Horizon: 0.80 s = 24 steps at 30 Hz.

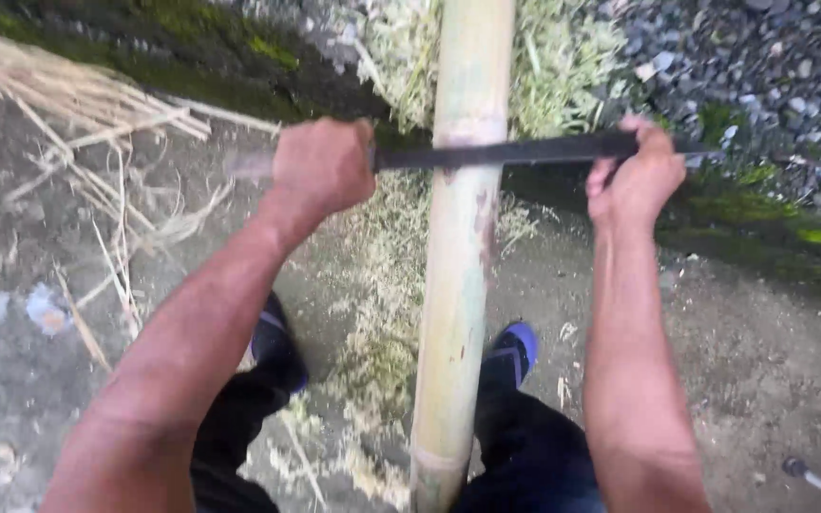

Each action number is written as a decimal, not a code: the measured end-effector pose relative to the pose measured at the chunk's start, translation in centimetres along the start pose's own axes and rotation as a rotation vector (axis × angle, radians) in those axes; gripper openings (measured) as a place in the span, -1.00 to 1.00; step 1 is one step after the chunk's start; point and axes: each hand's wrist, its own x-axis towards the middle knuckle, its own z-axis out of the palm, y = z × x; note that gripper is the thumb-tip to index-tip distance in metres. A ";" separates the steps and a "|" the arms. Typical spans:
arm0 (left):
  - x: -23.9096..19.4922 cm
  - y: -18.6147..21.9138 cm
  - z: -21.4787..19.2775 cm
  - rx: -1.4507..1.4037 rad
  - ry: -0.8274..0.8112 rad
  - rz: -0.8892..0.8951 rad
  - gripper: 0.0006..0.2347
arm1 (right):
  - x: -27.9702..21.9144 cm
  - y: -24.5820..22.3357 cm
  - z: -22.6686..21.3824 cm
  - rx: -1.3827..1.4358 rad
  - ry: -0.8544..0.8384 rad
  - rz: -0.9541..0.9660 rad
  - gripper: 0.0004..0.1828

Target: Scraping the outer layer of a large bamboo pole with a machete.

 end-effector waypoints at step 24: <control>0.4 1.1 -1.6 0.115 0.116 0.031 -0.86 | -0.5 -0.3 -0.1 -0.038 0.003 0.132 -0.71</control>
